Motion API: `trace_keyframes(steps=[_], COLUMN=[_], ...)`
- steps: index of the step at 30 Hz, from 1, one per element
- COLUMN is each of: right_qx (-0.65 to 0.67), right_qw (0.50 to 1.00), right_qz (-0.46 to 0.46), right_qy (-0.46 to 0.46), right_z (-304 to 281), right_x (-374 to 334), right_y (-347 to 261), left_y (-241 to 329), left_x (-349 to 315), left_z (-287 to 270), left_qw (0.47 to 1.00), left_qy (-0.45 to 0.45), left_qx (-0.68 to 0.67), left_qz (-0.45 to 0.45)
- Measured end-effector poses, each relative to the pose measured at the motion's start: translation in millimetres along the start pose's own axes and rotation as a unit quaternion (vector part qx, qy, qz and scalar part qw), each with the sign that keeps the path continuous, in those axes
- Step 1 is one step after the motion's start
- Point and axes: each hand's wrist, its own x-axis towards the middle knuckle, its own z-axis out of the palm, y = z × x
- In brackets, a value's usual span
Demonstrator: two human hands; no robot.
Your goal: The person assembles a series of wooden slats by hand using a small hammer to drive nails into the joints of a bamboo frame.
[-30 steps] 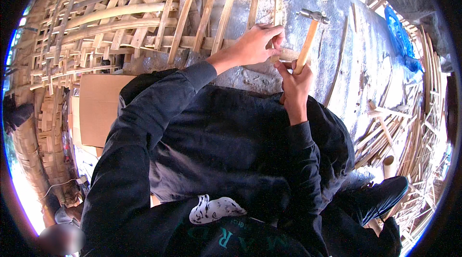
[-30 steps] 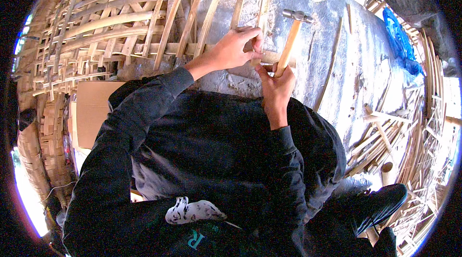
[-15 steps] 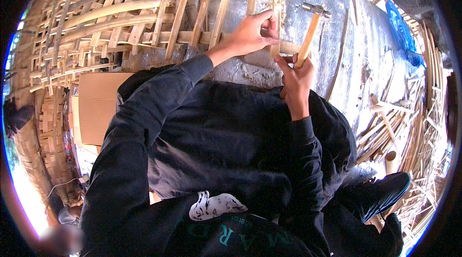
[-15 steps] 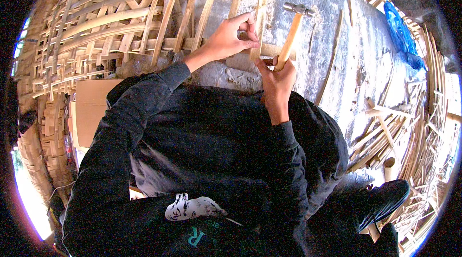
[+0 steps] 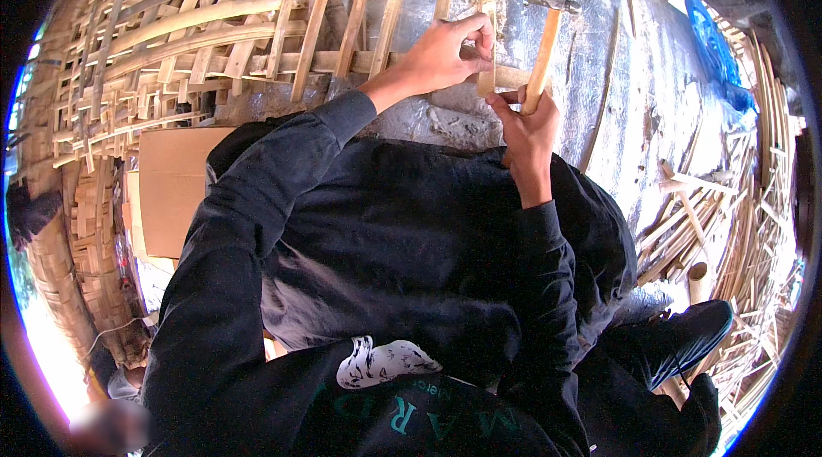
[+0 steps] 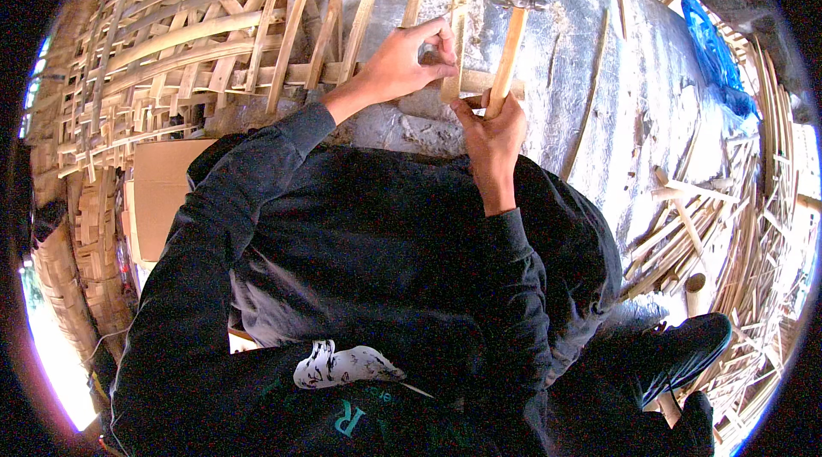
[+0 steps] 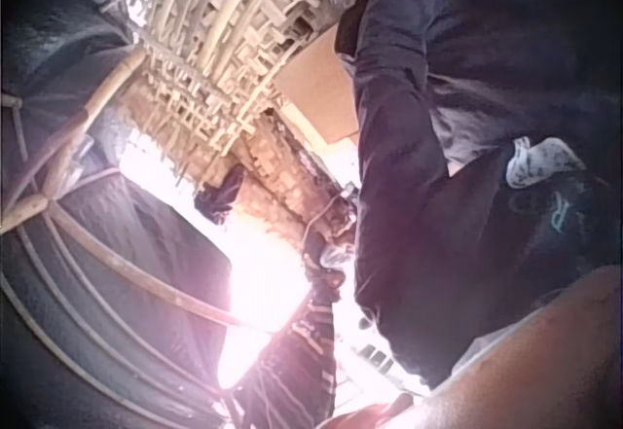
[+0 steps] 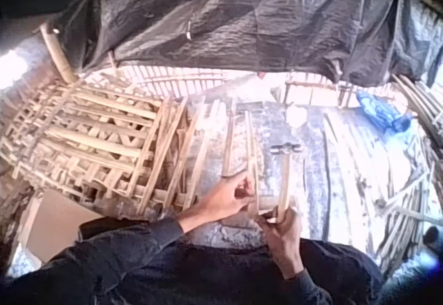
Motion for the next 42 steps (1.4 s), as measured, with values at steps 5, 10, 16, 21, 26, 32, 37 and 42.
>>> trace_keyframes(steps=[5, 10, 16, 21, 26, 32, 37, 42], right_qx=[-0.031, -0.049, -0.103, -0.05, -0.077, -0.032, -0.034, -0.042], right_qw=[0.999, 0.999, 0.993, 0.998, 0.997, 0.999, 0.998, 0.997], right_qz=[-0.007, -0.024, -0.056, -0.03, -0.029, -0.012, 0.055, 0.057], right_qy=[0.002, 0.001, -0.002, -0.006, -0.01, -0.01, -0.008, -0.005], right_z=[-3, -4, -6, -2, -2, -2, 0, -1], right_x=[3, 1, 1, -2, -3, -2, -8, -5], right_y=[7, 3, 5, -1, -3, 2, 2, 15], left_y=[1, 7, 4, 6, 5, 8, 5, 7], left_x=[0, -4, -2, -3, -2, -3, -10, -8], left_z=[2, 1, 2, 1, 1, 1, 7, 7], left_qw=[1.0, 1.0, 1.0, 1.0, 0.999, 1.0, 0.996, 0.995], left_qy=[0.01, 0.014, 0.01, 0.019, 0.021, 0.004, 0.021, 0.03], left_qx=[-0.01, 0.003, -0.01, 0.002, 0.024, 0.026, 0.084, 0.092], left_qz=[0.01, -0.007, -0.008, -0.001, 0.034, 0.003, 0.019, 0.025])
